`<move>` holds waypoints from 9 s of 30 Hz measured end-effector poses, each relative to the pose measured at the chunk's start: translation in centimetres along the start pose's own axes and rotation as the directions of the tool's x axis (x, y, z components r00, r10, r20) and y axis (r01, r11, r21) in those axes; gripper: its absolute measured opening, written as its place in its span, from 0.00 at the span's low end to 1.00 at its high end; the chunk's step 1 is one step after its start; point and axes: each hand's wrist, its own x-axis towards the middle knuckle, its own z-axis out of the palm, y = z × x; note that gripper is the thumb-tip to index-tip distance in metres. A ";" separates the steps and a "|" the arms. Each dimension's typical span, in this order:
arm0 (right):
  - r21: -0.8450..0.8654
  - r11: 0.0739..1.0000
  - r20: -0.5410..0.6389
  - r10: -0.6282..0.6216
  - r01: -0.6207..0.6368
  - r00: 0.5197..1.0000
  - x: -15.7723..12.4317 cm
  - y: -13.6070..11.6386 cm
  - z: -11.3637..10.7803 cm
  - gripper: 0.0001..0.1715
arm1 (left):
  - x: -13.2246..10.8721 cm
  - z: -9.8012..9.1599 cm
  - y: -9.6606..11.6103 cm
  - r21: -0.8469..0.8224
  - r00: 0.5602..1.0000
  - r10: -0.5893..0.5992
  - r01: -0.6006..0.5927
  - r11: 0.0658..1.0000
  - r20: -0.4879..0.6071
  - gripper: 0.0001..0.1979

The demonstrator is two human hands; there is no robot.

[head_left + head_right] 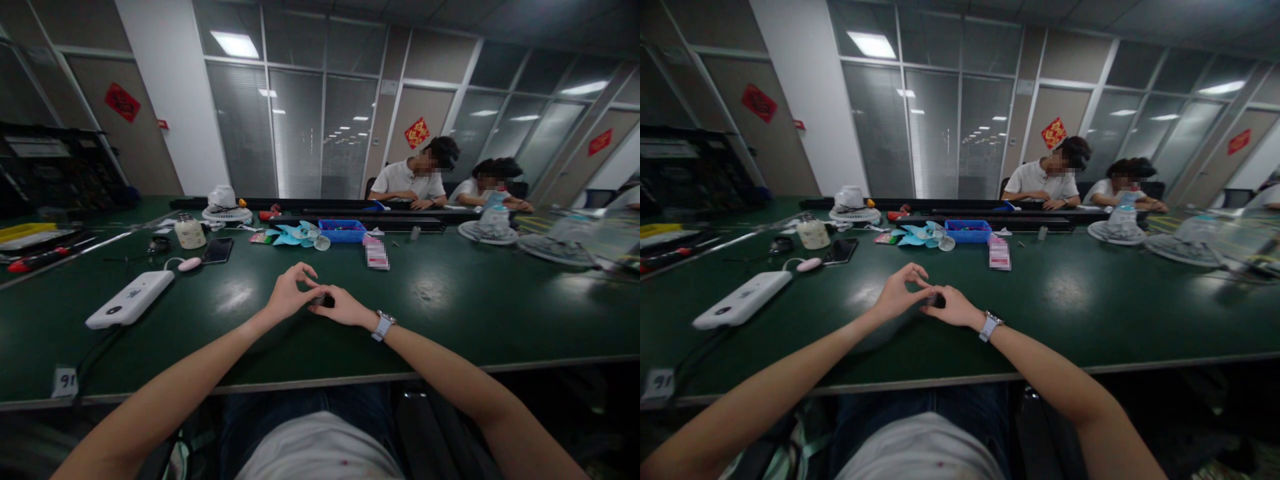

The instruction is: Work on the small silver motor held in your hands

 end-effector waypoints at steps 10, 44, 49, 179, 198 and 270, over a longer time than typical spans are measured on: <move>-0.003 1.000 0.004 0.007 -0.007 1.000 0.0 -0.1 -0.1 0.20 | -0.1 -0.1 0.2 0.053 1.000 0.020 -0.019 0.998 -0.018 0.16; 0.028 0.999 0.004 0.014 -0.015 1.000 0.0 -0.1 -0.1 0.22 | -0.1 -0.3 0.1 0.195 0.989 0.148 -0.150 0.969 0.024 0.14; 0.032 0.999 0.019 0.022 -0.023 1.000 0.0 0.0 -0.1 0.21 | 0.0 -0.4 0.2 0.188 0.988 0.154 -0.151 0.971 -0.006 0.19; 0.029 0.998 0.032 0.053 -0.054 0.998 -0.1 -0.7 -0.4 0.21 | 2.1 -3.1 -9.2 0.300 0.901 -0.391 0.431 0.851 -0.188 0.15; 0.023 0.998 0.029 0.051 -0.052 0.998 -0.2 -0.9 -0.6 0.20 | 1.8 -1.8 -4.7 -0.120 0.967 -0.134 0.110 0.987 -0.215 0.18; 0.068 0.995 -0.017 -0.074 0.075 0.997 0.1 0.1 0.1 0.25 | 0.4 -0.2 -0.7 -0.024 0.992 0.052 -0.049 0.998 0.111 0.14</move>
